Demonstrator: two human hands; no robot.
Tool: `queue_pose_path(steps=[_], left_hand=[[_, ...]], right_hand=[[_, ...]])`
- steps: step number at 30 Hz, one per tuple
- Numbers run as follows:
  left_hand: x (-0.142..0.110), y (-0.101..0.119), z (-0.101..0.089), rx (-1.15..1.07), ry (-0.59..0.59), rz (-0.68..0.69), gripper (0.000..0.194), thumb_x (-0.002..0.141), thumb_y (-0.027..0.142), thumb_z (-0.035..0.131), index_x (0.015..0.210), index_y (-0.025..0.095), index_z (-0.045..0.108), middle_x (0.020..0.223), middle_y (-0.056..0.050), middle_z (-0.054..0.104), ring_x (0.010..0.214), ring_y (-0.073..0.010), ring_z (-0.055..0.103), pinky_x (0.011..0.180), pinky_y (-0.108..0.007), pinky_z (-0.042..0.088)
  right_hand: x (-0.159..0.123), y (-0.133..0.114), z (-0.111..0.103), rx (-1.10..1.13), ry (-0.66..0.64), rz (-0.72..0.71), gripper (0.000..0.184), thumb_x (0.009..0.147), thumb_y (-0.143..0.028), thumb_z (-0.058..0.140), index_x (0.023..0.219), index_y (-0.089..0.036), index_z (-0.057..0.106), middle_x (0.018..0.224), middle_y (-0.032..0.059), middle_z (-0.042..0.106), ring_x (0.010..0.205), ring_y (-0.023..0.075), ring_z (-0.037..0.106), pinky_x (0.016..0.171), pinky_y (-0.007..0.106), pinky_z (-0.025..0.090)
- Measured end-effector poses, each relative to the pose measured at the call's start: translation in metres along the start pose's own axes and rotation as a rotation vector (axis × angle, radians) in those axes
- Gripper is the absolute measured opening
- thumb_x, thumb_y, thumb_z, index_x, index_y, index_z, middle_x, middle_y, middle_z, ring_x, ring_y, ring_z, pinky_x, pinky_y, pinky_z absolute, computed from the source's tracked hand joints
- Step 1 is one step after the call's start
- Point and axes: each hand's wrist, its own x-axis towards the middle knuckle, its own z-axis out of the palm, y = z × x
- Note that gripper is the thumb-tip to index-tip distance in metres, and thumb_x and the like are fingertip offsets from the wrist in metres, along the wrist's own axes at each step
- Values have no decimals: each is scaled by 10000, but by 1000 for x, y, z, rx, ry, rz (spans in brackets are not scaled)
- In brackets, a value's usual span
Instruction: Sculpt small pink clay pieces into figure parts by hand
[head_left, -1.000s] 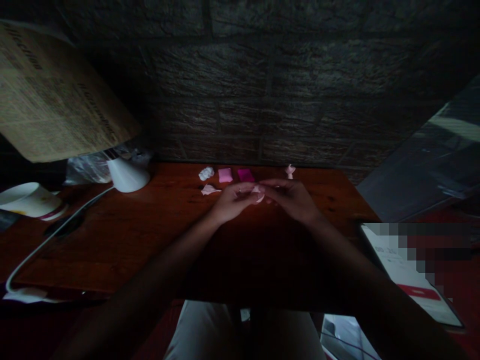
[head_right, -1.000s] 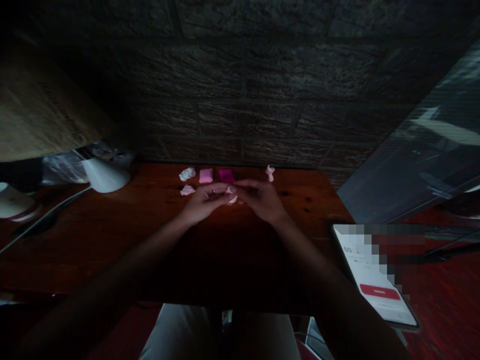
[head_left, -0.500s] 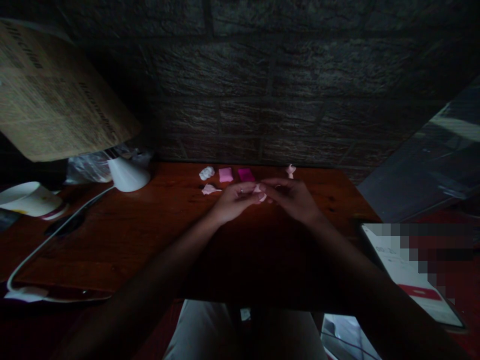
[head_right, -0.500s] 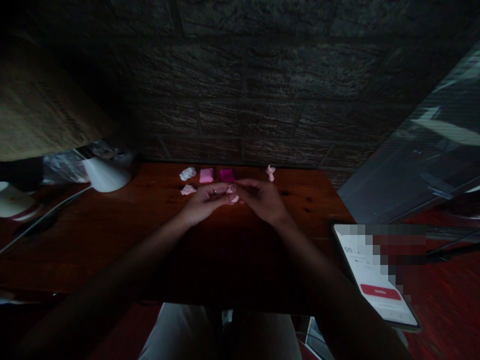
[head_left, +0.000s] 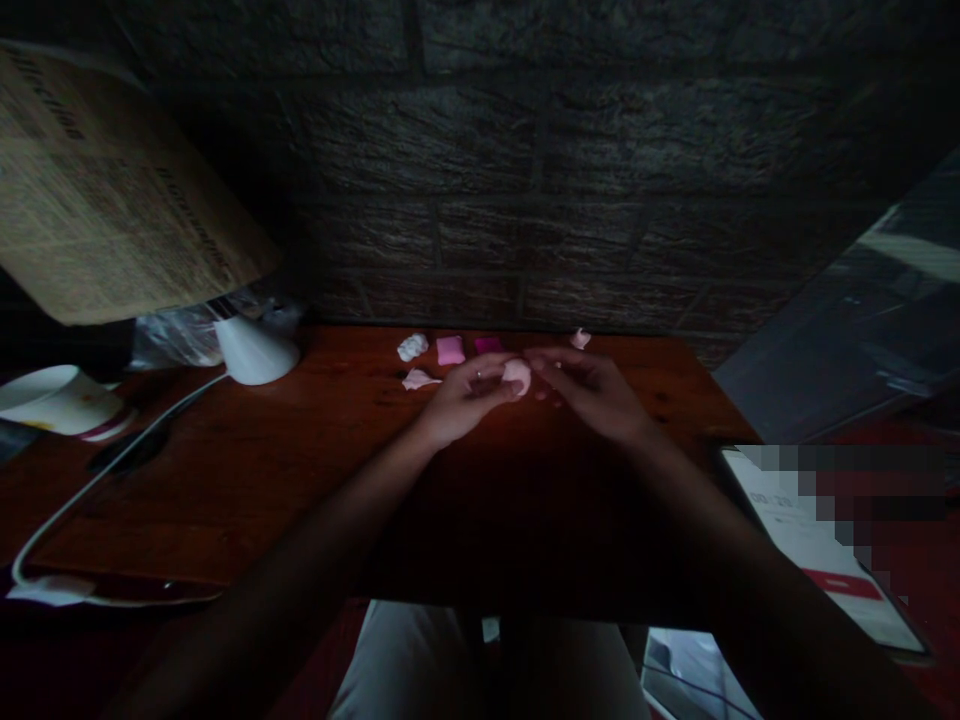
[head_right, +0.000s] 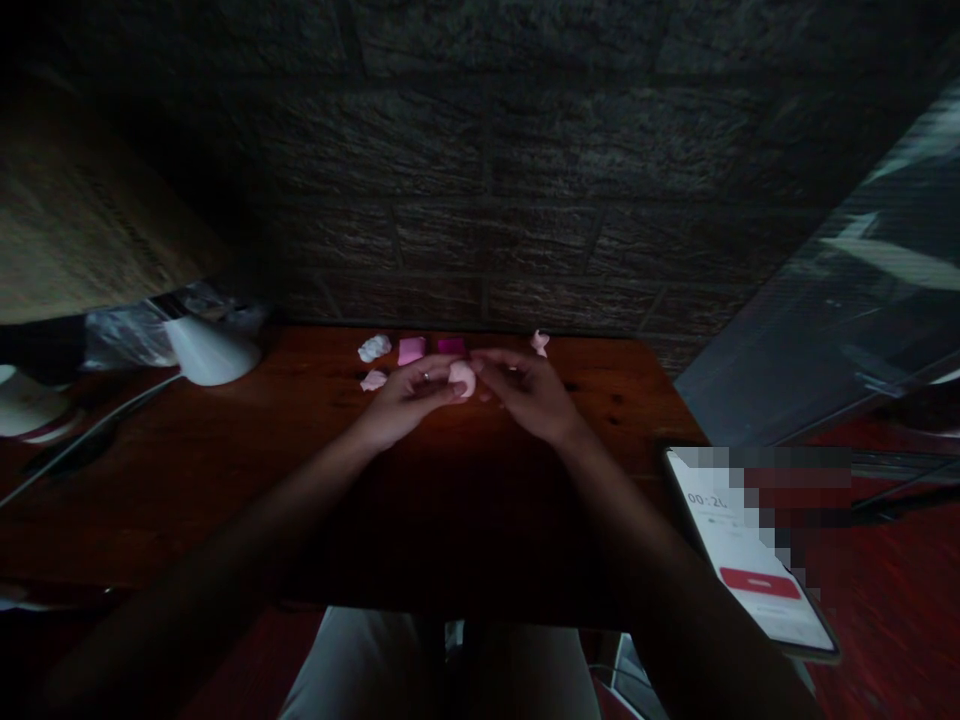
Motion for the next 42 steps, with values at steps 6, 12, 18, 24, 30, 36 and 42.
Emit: queue_pose_path(steps=[6, 12, 18, 24, 30, 36, 42], left_hand=[[1, -1, -2, -1, 5, 28, 402, 776, 197, 831, 1163, 182, 724, 1127, -79, 775, 1028, -210, 725, 970, -396, 575], [0, -3, -3, -35, -36, 29, 419, 776, 173, 817, 1185, 183, 729, 1240, -100, 744, 1081, -232, 715, 953, -406, 588], [-1, 3, 3, -41, -31, -35, 372, 821, 233, 800, 1181, 159, 740, 1181, -106, 772, 1056, -231, 736, 1040, -437, 545], [-2, 4, 6, -113, 4, -54, 368, 838, 403, 793, 1119, 165, 774, 1134, -101, 787, 1021, -238, 749, 1023, -440, 567], [-1, 4, 6, -122, 37, -60, 335, 824, 363, 809, 1100, 175, 785, 1119, -99, 791, 1013, -237, 752, 1025, -444, 566], [0, 2, 7, -207, 75, -40, 235, 818, 306, 814, 1026, 197, 812, 1068, -64, 798, 963, -197, 749, 973, -384, 598], [1, -1, 8, -225, 81, -53, 209, 817, 273, 810, 1009, 189, 814, 1051, -70, 794, 948, -202, 747, 959, -396, 602]], right_hand=[[0, 2, 0, 5, -17, -32, 358, 902, -466, 679, 1169, -243, 762, 979, 55, 785, 720, 152, 700, 591, 275, 534], [1, 4, 6, 112, 65, 101, 379, 836, -492, 736, 1091, -213, 764, 936, 67, 782, 755, 168, 715, 600, 270, 535], [1, 3, 9, 159, 83, 179, 406, 752, -484, 820, 1040, -201, 775, 880, 71, 782, 776, 181, 712, 614, 274, 524], [3, 6, 9, 156, 71, 147, 426, 730, -501, 835, 1027, -202, 777, 875, 66, 778, 744, 181, 709, 593, 278, 515], [2, 8, 11, 161, 78, 128, 372, 751, -469, 821, 1012, -208, 775, 871, 60, 773, 729, 180, 708, 575, 279, 510], [3, 6, 11, 175, 89, 150, 386, 721, -454, 848, 1007, -205, 776, 862, 58, 773, 735, 178, 706, 593, 285, 517], [3, 6, 12, 203, 126, 181, 416, 671, -434, 883, 996, -196, 777, 865, 56, 773, 710, 164, 694, 579, 275, 502]])
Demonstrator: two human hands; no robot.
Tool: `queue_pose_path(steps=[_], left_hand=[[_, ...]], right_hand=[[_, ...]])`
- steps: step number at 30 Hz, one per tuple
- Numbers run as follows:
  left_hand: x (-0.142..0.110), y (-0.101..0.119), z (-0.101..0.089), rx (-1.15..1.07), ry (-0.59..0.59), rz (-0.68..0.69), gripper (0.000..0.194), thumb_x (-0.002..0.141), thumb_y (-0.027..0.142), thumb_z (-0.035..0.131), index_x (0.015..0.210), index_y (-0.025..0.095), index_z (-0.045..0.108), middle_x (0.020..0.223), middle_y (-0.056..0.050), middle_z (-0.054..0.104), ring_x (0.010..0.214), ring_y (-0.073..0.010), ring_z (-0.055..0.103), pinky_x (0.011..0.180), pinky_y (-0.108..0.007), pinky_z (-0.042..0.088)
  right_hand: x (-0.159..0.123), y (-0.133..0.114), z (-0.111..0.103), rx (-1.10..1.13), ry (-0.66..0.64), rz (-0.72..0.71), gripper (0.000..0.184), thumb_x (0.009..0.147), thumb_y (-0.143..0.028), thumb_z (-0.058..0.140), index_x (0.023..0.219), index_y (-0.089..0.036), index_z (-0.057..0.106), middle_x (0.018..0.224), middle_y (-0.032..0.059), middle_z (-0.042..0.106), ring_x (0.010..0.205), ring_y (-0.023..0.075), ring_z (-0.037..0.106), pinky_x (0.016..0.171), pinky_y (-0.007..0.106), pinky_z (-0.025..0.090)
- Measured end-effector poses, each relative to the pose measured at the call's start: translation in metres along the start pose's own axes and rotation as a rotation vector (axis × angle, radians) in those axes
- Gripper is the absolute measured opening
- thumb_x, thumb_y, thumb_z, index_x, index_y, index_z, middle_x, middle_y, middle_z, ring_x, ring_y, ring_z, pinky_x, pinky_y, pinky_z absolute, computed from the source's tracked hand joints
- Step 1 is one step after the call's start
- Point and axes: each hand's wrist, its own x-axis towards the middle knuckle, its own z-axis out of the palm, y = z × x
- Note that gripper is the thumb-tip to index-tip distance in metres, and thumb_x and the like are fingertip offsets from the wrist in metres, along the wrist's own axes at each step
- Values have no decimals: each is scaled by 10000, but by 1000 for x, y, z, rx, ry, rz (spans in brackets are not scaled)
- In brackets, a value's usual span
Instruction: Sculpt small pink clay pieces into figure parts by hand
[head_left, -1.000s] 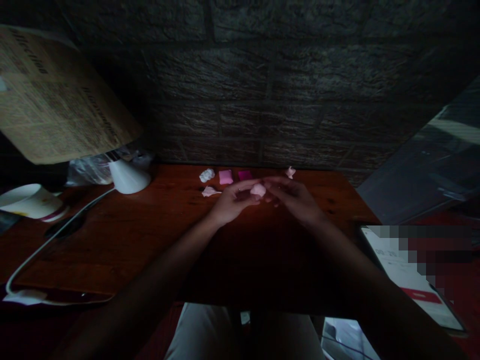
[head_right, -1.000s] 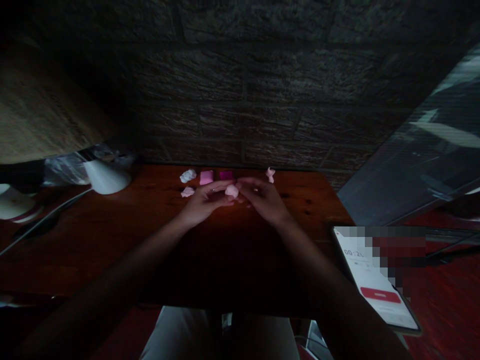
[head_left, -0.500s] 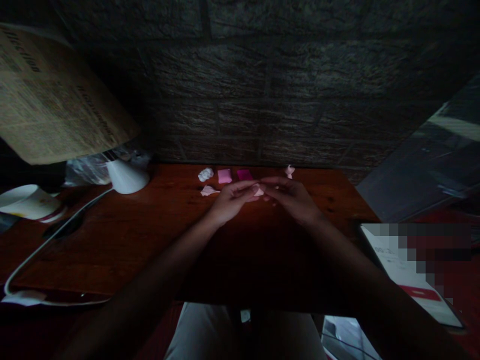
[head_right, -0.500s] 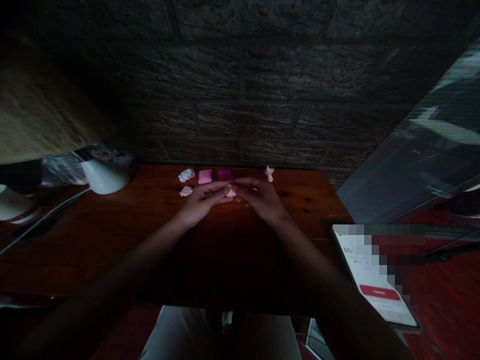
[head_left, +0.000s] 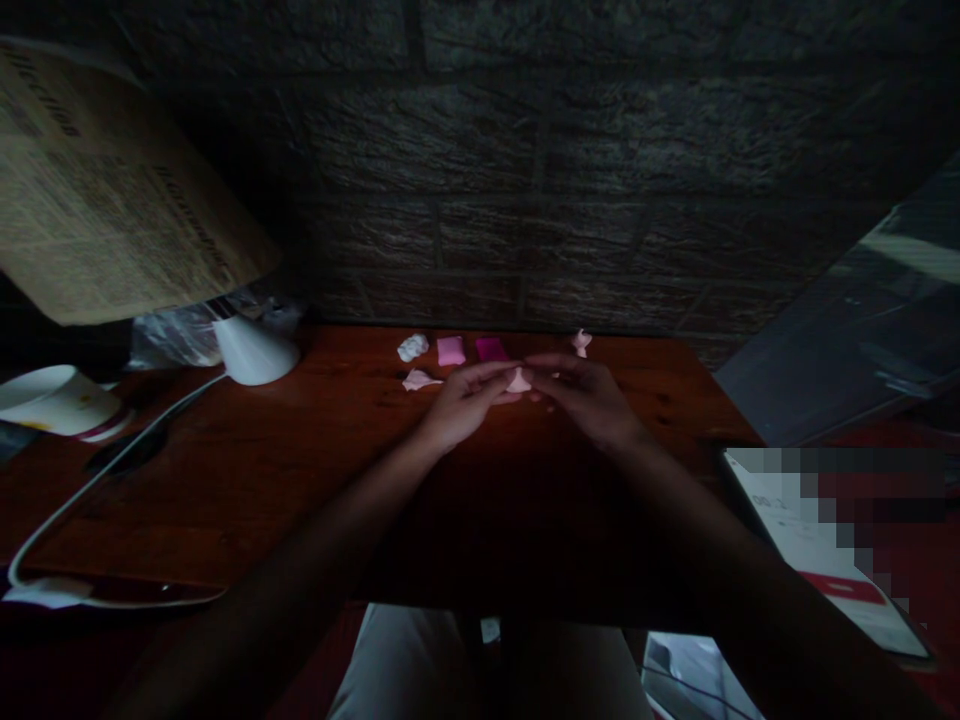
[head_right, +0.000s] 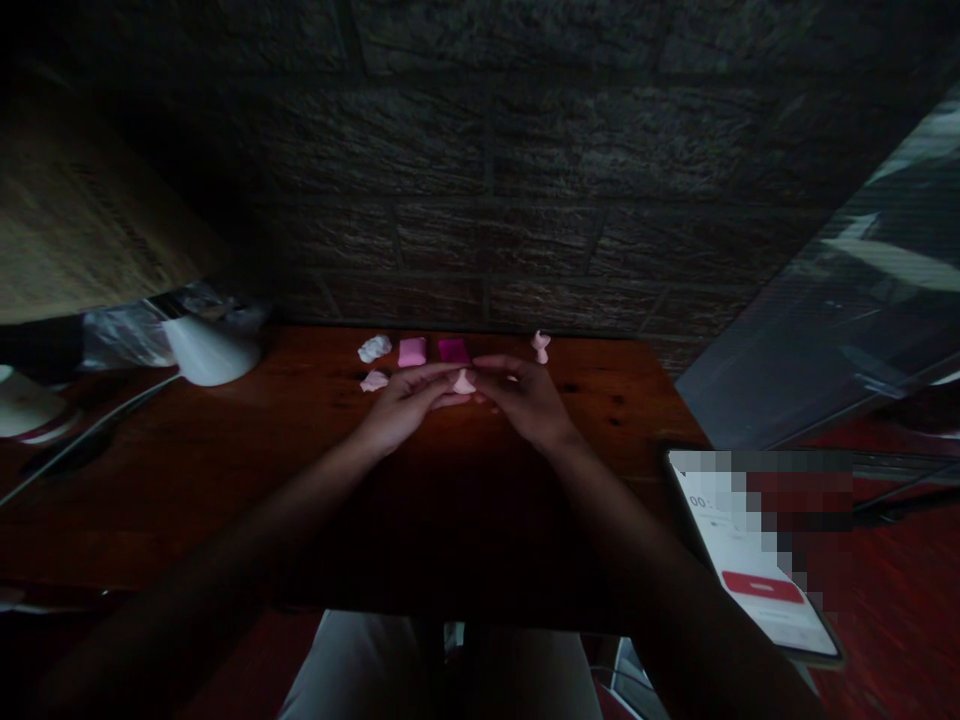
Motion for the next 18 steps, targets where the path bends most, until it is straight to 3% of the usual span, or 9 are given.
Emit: queue_pose_path(steps=[11, 18], left_hand=[[-2, 4, 2, 42, 33, -25, 284, 755, 336, 860, 977, 168, 806, 1008, -77, 798, 928, -214, 751, 967, -427, 596], [-1, 4, 1, -38, 63, -34, 219, 781, 328, 839, 944, 182, 815, 1006, -63, 794, 939, -203, 739, 969, -423, 592]], right_hand=[[-2, -3, 4, 7, -16, -12, 379, 716, -443, 838, 988, -187, 775, 785, 36, 754, 684, 153, 686, 572, 262, 491], [-2, -2, 1, -2, -28, -56, 376, 746, -475, 811, 999, -199, 770, 782, 43, 756, 705, 172, 698, 588, 285, 506]])
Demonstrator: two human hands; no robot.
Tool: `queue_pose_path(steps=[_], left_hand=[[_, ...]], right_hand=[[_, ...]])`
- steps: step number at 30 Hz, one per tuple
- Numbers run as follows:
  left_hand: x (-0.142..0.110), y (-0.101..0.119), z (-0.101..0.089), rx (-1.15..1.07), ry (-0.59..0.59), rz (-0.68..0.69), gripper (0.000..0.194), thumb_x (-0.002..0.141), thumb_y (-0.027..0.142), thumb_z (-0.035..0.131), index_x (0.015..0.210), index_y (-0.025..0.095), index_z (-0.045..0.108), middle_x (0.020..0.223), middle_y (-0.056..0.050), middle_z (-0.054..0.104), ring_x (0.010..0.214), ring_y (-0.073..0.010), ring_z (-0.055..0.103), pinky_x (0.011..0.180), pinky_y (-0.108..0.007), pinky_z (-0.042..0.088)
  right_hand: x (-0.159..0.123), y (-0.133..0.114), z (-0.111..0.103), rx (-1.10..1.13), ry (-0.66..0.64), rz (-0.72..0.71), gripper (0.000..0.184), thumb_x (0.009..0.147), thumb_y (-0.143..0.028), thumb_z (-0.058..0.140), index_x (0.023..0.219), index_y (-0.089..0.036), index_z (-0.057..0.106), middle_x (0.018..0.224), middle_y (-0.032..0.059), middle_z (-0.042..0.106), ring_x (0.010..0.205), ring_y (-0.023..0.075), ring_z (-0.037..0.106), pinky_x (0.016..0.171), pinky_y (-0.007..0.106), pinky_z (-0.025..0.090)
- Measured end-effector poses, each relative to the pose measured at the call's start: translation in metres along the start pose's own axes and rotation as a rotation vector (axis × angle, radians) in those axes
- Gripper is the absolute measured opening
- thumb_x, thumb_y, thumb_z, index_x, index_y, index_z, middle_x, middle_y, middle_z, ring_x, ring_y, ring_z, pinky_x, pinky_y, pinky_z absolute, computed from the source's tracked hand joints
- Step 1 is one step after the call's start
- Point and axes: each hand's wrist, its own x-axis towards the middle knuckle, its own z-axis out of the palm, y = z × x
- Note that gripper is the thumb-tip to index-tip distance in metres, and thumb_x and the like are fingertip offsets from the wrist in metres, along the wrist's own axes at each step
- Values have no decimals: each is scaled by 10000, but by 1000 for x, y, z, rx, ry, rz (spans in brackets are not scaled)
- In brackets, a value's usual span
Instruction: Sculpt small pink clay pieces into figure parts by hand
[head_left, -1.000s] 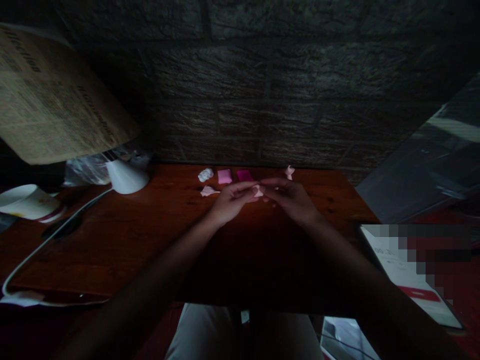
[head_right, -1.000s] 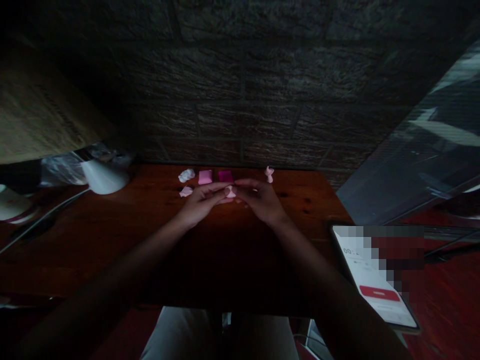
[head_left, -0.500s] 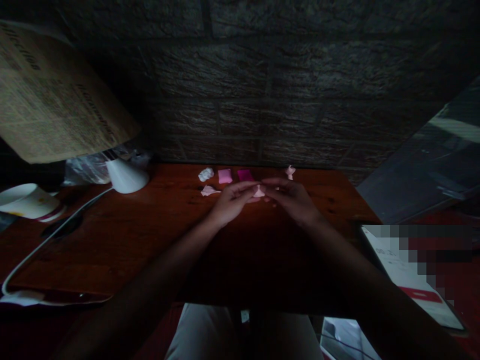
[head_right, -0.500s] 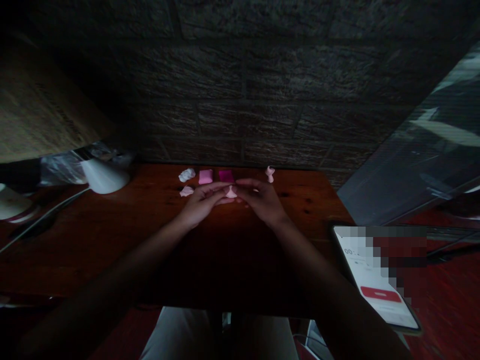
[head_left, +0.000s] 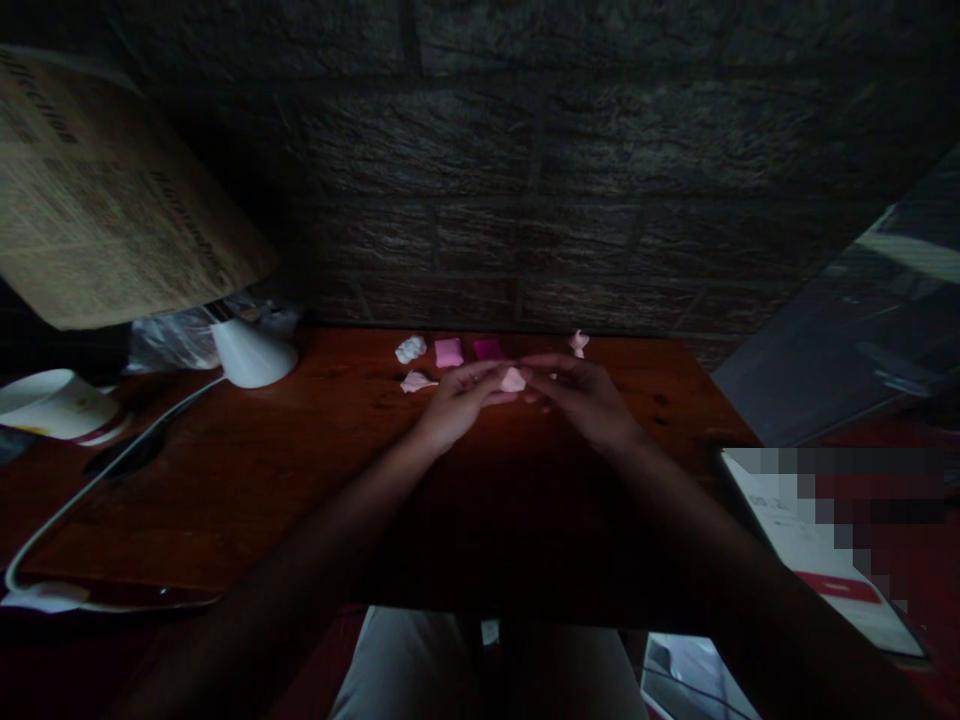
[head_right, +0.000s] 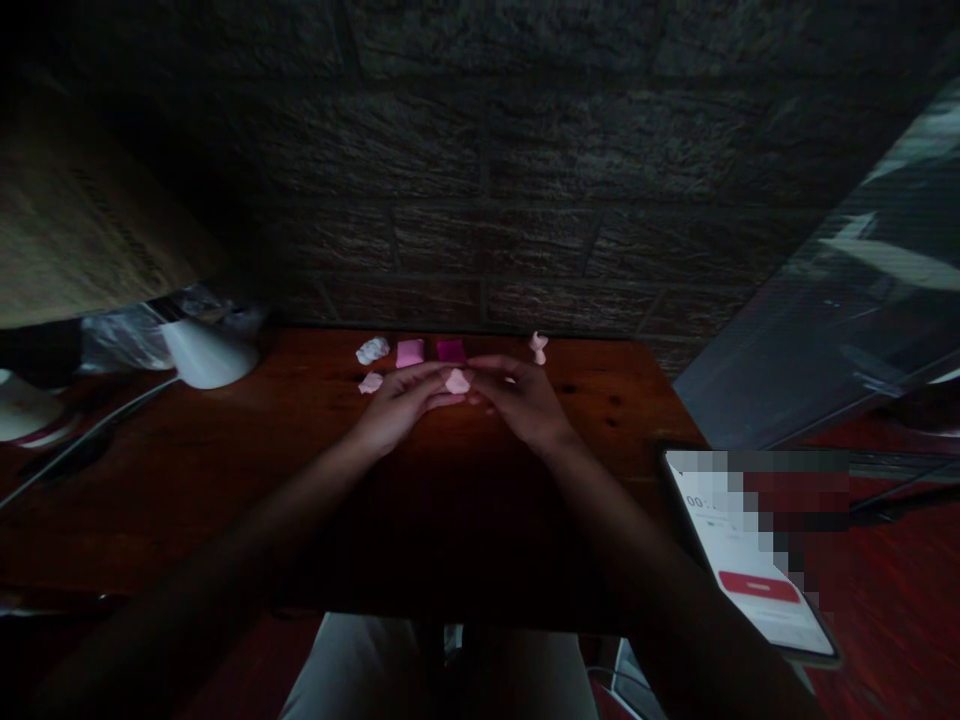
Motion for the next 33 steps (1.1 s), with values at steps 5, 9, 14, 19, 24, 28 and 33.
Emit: queue_pose_path(steps=[5, 9, 14, 19, 24, 28, 33], left_hand=[[-1, 5, 2, -76, -7, -54, 227, 774, 300, 848, 970, 189, 818, 1041, -73, 800, 977, -214, 743, 988, -425, 577], [-3, 10, 1, -83, -40, -94, 275, 740, 281, 877, 999, 212, 816, 1082, -70, 794, 1031, -228, 731, 967, -414, 584], [-4, 12, -1, -56, -94, -51, 344, 755, 303, 872, 1086, 245, 799, 1139, -70, 773, 1108, -254, 706, 944, -402, 593], [-4, 13, 2, -49, -130, 7, 322, 768, 355, 865, 1067, 252, 802, 1168, -64, 759, 1094, -241, 705, 957, -397, 594], [-4, 10, 2, -50, -111, 33, 296, 749, 353, 881, 1015, 242, 811, 1068, -42, 763, 1021, -203, 715, 966, -384, 597], [-3, 10, 1, -77, -81, 13, 264, 758, 350, 871, 978, 216, 812, 1090, -57, 759, 1061, -215, 699, 947, -381, 604], [-3, 12, 1, -112, -42, -32, 220, 764, 329, 864, 945, 215, 816, 1044, -55, 773, 1016, -207, 710, 919, -364, 608]], right_hand=[[0, 0, 0, -35, 58, -33, 399, 748, -528, 805, 975, -201, 778, 770, 38, 743, 688, 161, 673, 575, 275, 496], [-1, -3, 1, -48, 98, -50, 376, 733, -560, 815, 856, -206, 786, 660, 4, 678, 618, 131, 597, 547, 260, 459], [-4, -9, 1, -38, 90, -84, 332, 767, -542, 796, 828, -216, 792, 646, -4, 659, 600, 122, 556, 552, 264, 444], [-7, -14, 4, 16, 83, -97, 300, 755, -510, 817, 842, -223, 791, 705, 2, 691, 621, 123, 581, 565, 264, 457], [-6, -13, 5, 12, 74, -97, 308, 718, -506, 849, 860, -239, 793, 713, 1, 711, 625, 130, 604, 560, 267, 463], [-6, -10, 4, -6, 63, -100, 307, 768, -513, 805, 897, -235, 802, 689, 1, 709, 620, 132, 608, 553, 268, 464], [-8, -13, 7, -49, 61, -164, 289, 799, -511, 780, 912, -247, 808, 766, 11, 746, 642, 135, 627, 583, 280, 497]])
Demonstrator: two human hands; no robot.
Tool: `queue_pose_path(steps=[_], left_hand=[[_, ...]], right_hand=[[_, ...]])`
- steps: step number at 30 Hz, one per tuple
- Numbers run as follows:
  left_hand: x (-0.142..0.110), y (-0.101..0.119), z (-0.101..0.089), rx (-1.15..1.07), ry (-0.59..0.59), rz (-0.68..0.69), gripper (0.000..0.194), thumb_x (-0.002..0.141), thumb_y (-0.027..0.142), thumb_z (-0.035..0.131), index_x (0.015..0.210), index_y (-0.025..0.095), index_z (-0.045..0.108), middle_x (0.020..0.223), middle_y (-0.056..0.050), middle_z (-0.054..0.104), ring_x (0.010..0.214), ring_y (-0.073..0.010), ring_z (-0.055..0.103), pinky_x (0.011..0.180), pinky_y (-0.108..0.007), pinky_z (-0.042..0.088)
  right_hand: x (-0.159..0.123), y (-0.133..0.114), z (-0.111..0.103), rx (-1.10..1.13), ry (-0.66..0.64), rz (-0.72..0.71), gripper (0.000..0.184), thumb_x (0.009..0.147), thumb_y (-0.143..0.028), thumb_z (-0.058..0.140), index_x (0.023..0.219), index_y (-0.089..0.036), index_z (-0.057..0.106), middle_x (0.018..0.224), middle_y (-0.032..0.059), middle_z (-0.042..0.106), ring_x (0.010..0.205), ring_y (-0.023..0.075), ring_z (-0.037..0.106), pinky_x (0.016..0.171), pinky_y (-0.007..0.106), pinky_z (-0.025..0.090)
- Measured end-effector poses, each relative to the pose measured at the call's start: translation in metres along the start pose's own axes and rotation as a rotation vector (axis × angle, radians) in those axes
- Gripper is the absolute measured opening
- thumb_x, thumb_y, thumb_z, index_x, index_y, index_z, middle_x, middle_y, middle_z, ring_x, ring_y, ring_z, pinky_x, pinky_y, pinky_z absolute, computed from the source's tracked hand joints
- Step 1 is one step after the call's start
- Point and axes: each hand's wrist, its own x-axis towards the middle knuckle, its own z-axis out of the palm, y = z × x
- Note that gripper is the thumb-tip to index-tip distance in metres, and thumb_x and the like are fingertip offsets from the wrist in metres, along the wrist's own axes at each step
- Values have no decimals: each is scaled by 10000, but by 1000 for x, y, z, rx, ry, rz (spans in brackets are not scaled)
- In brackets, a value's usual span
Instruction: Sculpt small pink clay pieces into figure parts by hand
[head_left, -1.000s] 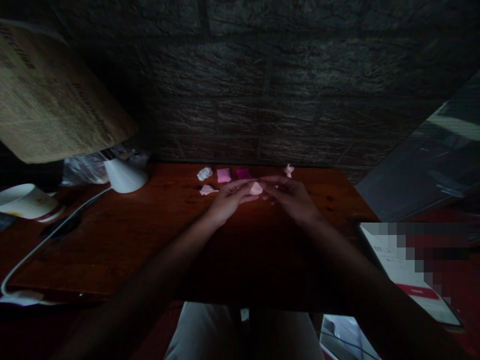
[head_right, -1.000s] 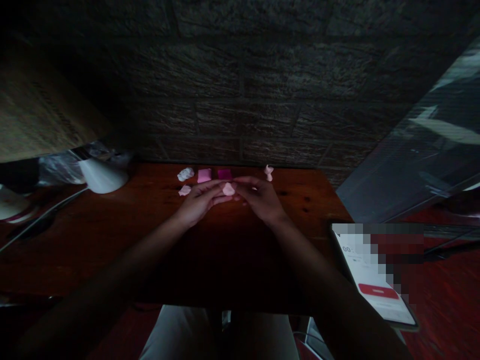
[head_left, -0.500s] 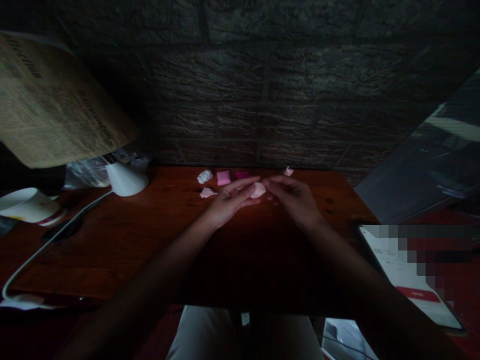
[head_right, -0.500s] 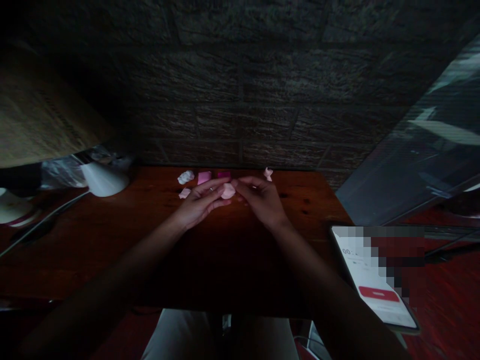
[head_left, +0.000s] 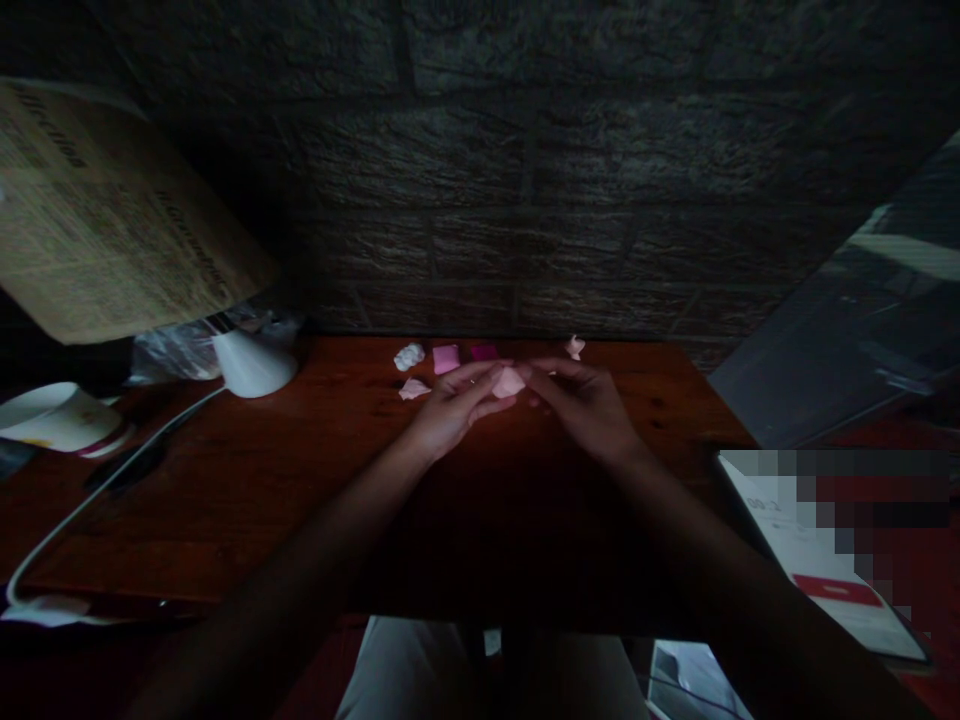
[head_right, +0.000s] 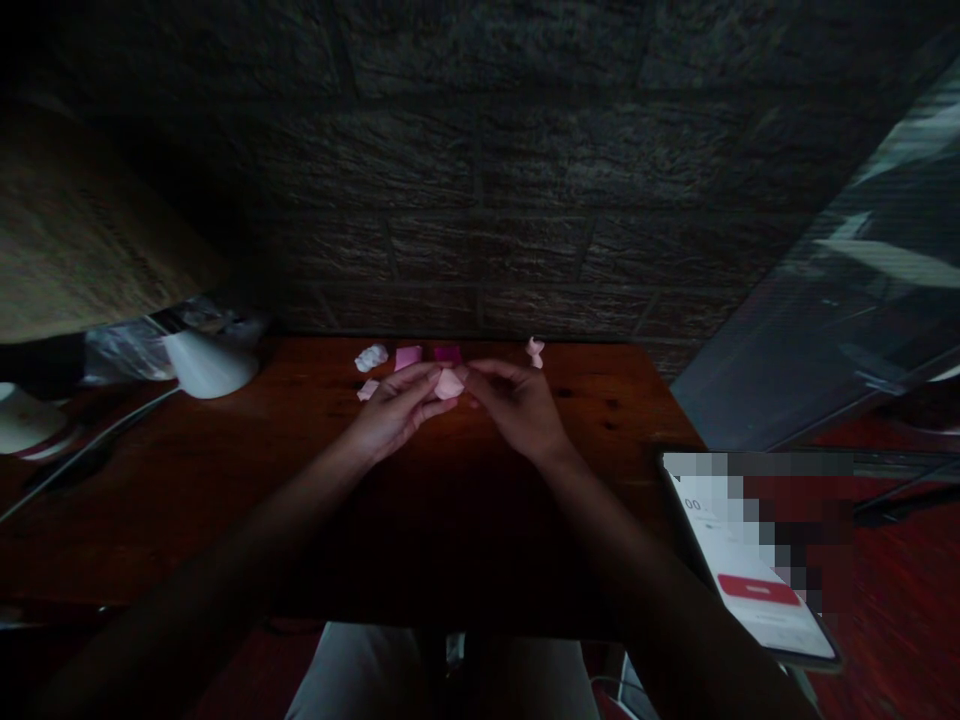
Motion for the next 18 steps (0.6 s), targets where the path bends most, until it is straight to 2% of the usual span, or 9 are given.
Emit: queue_pose_path(steps=[7, 9, 12, 15, 18], left_hand=[[0, 0, 1, -10, -8, -7, 184, 787, 272, 839, 961, 223, 804, 1065, -44, 768, 1018, -199, 712, 939, -371, 598], [0, 1, 2, -4, -8, -17, 180, 810, 271, 819, 982, 222, 798, 1081, -44, 767, 1033, -198, 711, 961, -381, 589], [0, 1, 2, -2, 5, -13, 187, 800, 267, 828, 976, 212, 798, 1044, -41, 774, 999, -178, 720, 957, -352, 583], [0, 0, 1, -35, 30, -8, 227, 740, 233, 872, 955, 217, 803, 980, -23, 783, 906, -144, 731, 872, -280, 598], [0, -1, 0, -59, 25, -33, 238, 720, 201, 879, 946, 213, 805, 966, -22, 790, 875, -134, 739, 834, -250, 602]], right_hand=[[0, -1, 0, -21, -9, -17, 256, 821, -481, 768, 943, -260, 804, 841, 23, 773, 671, 155, 663, 632, 315, 547], [-1, -1, 0, -49, 15, -72, 224, 833, -438, 769, 973, -266, 800, 930, 37, 780, 759, 176, 688, 677, 331, 557], [-3, -1, 1, -177, 22, -231, 224, 841, -375, 782, 1044, -282, 794, 1049, 49, 765, 906, 205, 687, 759, 351, 553], [-6, 2, 2, -260, -25, -297, 256, 862, -350, 766, 1109, -284, 781, 1036, 48, 750, 828, 185, 665, 713, 335, 538], [-6, 7, 2, -234, -53, -237, 265, 882, -348, 737, 1133, -271, 768, 1004, 43, 751, 729, 160, 648, 666, 321, 532]])
